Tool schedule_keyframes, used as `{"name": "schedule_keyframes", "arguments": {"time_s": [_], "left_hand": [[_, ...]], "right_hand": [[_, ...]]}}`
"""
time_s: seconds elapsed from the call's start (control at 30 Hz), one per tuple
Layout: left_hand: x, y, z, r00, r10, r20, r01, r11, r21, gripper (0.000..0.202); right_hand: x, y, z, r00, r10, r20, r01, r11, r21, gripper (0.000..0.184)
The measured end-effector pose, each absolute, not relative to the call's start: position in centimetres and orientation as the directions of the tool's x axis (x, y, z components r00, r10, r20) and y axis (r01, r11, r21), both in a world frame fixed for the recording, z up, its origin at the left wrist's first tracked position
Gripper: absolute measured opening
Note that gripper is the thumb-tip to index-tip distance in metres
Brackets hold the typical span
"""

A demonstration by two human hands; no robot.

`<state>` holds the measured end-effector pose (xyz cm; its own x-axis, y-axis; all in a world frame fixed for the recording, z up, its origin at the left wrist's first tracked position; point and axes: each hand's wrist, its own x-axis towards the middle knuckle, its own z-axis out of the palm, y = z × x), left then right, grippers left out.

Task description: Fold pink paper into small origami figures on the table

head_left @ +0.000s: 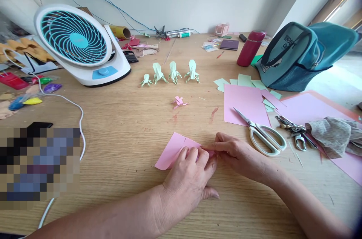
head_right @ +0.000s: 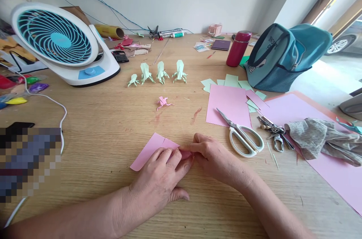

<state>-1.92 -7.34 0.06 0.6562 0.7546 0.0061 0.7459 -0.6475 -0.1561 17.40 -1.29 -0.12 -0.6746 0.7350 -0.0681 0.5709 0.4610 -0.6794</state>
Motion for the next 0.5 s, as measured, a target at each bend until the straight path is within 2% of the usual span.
{"name": "schedule_keyframes", "arguments": {"time_s": [0.13, 0.3, 0.5], "left_hand": [[-1.51, -7.34, 0.2, 0.641, 0.768, 0.013, 0.757, -0.629, -0.175, 0.085], [-1.43, -7.6, 0.01, 0.617, 0.787, -0.001, 0.78, -0.611, -0.139, 0.086], [-1.44, -8.11, -0.18, 0.592, 0.806, 0.004, 0.8, -0.587, -0.123, 0.084]], "right_hand": [[17.47, -0.85, 0.63, -0.714, 0.694, -0.089, 0.563, 0.494, -0.663, 0.034], [17.55, -0.58, 0.53, -0.729, 0.68, -0.079, 0.573, 0.542, -0.615, 0.027], [17.68, -0.94, 0.43, -0.743, 0.669, -0.015, 0.547, 0.594, -0.59, 0.034]]}}
